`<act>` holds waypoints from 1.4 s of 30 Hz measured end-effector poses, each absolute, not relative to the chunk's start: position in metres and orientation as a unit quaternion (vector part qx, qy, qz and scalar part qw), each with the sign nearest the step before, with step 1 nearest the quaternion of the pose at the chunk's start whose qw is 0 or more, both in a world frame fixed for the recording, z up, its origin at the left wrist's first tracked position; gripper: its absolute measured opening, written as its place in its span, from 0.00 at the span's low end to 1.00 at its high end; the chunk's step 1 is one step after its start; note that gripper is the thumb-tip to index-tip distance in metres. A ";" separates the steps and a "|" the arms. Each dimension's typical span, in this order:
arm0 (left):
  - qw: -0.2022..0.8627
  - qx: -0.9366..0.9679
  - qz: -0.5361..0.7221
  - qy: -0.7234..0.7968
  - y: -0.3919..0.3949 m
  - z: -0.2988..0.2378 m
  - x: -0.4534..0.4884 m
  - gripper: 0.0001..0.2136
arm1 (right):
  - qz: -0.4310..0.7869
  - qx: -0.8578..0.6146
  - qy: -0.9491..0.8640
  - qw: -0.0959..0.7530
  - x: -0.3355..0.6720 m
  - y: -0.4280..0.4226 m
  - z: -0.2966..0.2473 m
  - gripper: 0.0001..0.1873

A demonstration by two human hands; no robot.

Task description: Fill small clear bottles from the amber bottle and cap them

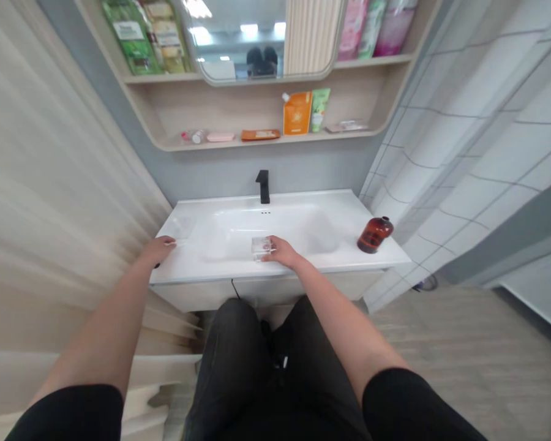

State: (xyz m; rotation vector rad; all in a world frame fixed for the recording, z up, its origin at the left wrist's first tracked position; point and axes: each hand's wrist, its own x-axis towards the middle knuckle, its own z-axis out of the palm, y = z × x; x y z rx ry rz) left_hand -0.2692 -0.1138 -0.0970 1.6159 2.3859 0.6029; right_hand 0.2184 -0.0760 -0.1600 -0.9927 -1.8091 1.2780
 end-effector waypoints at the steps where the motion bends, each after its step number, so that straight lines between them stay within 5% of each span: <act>1: 0.070 0.544 0.209 0.810 -0.119 -0.096 -0.265 0.12 | 0.494 -0.381 -0.698 0.351 0.218 -0.076 -0.160 0.28; 6: -0.100 0.584 0.347 0.727 -0.145 -0.087 -0.204 0.17 | 0.497 -0.381 -0.695 0.353 0.218 -0.074 -0.163 0.30; 16: 0.426 0.641 0.433 0.470 -0.113 -0.142 -0.022 0.42 | 0.546 -0.347 -0.660 0.382 0.217 -0.074 -0.168 0.35; 29: 0.465 0.598 0.476 0.447 -0.102 -0.158 0.003 0.35 | 0.551 -0.343 -0.650 0.396 0.214 -0.072 -0.171 0.35; 35: 0.450 0.565 0.516 0.461 -0.105 -0.156 0.001 0.34 | 0.466 -0.393 -0.662 0.436 0.211 -0.081 -0.164 0.46; 42: 0.449 0.530 0.543 0.473 -0.106 -0.158 -0.001 0.32 | 0.149 -0.517 -0.597 0.595 0.295 -0.129 -0.136 0.20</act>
